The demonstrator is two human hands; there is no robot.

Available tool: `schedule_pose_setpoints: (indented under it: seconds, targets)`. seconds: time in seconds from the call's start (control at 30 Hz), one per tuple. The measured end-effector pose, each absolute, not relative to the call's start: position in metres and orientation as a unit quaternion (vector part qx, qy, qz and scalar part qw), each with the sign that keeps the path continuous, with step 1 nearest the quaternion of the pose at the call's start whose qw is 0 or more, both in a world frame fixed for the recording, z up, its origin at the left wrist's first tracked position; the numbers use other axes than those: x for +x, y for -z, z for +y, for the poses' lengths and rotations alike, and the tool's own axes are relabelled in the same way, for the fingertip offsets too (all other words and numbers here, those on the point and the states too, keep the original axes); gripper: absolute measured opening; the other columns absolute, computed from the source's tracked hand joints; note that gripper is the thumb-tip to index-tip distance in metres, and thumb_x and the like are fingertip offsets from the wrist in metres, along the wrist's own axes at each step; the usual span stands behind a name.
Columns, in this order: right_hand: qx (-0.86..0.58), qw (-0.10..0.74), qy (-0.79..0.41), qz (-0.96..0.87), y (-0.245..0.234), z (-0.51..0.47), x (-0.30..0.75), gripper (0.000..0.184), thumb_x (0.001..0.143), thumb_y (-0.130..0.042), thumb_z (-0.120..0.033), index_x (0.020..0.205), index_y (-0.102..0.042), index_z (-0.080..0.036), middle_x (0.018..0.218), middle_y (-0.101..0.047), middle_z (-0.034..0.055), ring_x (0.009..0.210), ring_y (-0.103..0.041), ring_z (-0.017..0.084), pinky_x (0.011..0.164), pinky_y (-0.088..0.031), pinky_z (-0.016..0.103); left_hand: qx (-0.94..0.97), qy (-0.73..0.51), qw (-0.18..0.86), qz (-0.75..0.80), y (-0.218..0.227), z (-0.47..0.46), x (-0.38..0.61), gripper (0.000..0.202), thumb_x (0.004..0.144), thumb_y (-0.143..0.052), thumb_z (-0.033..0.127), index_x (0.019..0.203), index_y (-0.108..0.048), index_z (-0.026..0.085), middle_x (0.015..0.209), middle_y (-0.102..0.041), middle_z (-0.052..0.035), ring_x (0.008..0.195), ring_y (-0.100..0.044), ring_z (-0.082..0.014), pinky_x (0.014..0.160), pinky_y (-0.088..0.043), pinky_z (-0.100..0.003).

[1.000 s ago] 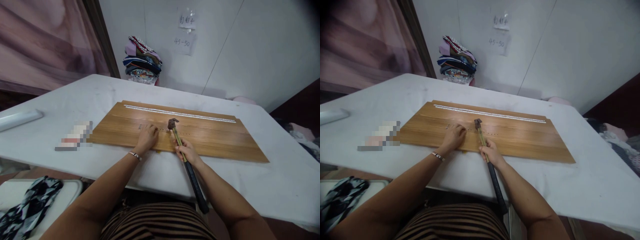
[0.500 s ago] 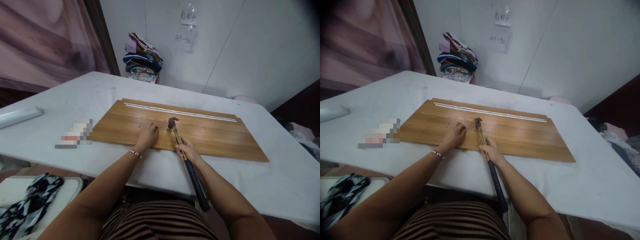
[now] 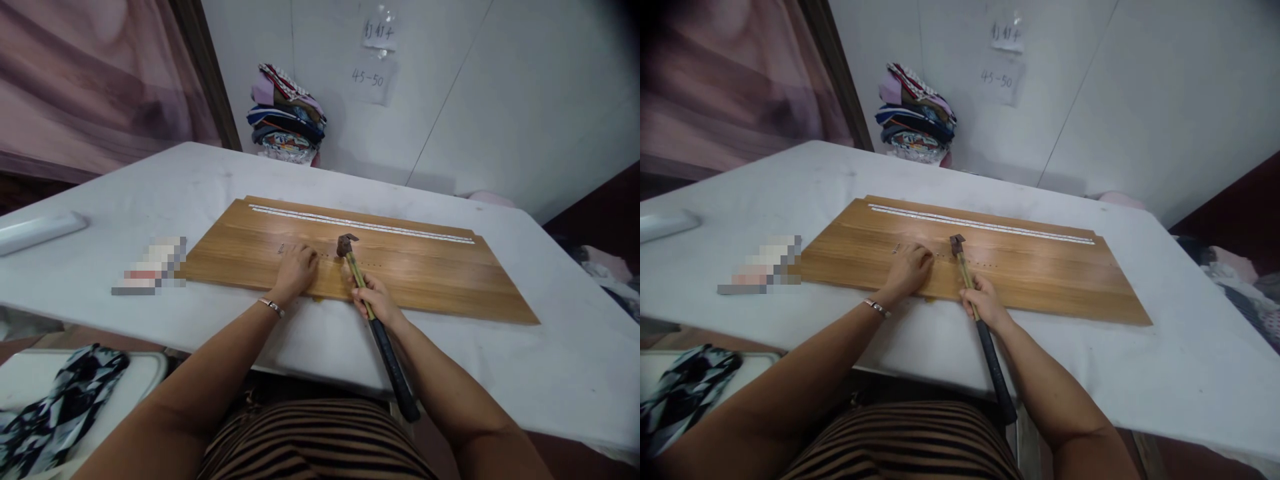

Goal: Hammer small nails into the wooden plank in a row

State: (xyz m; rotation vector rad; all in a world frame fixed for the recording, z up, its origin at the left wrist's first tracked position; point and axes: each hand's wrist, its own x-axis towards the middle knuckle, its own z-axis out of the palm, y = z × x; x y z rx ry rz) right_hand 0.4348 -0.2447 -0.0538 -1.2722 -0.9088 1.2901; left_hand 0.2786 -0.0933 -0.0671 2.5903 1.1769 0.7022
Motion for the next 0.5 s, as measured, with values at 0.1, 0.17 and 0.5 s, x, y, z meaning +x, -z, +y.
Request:
schedule_pose_setpoints:
  seconds: [0.1,0.17,0.5]
  targets:
    - [-0.535,0.525,-0.544,-0.377,0.0520,-0.2451,0.4340,0.029,0.066,-0.055,-0.031,0.090,-0.046,-0.019,0.034,-0.044,-0.0126,0.025,-0.031,0.007,0.028,-0.025,0.017,0.879,-0.237,0.100,0.401,0.0663,-0.0936,0.2784,0.020,0.086,-0.045,0.027,0.085,-0.063,0.018,0.095,-0.060,-0.0077,0.096,-0.051,-0.0223,0.090,-0.038,-0.037]
    - [-0.533,0.529,-0.542,-0.376,0.0511,-0.2453,0.4339,0.028,0.066,-0.054,-0.031,0.090,-0.046,-0.019,0.034,-0.045,-0.0124,0.025,-0.031,0.007,0.028,-0.025,0.017,0.880,-0.236,0.098,0.401,0.0656,-0.0939,0.2784,0.020,0.086,-0.045,0.026,0.085,-0.063,0.018,0.095,-0.060,-0.0080,0.096,-0.051,-0.0225,0.090,-0.038,-0.038]
    - [-0.527,0.536,-0.544,-0.372,0.0519,-0.2454,0.4347,0.028,0.066,-0.055,-0.028,0.090,-0.045,-0.019,0.034,-0.046,-0.0125,0.024,-0.032,0.007,0.027,-0.025,0.016,0.882,-0.241,0.085,0.395,0.0660,-0.0939,0.2781,0.020,0.086,-0.045,0.026,0.085,-0.063,0.017,0.095,-0.061,-0.0078,0.094,-0.051,-0.0220,0.088,-0.040,-0.037]
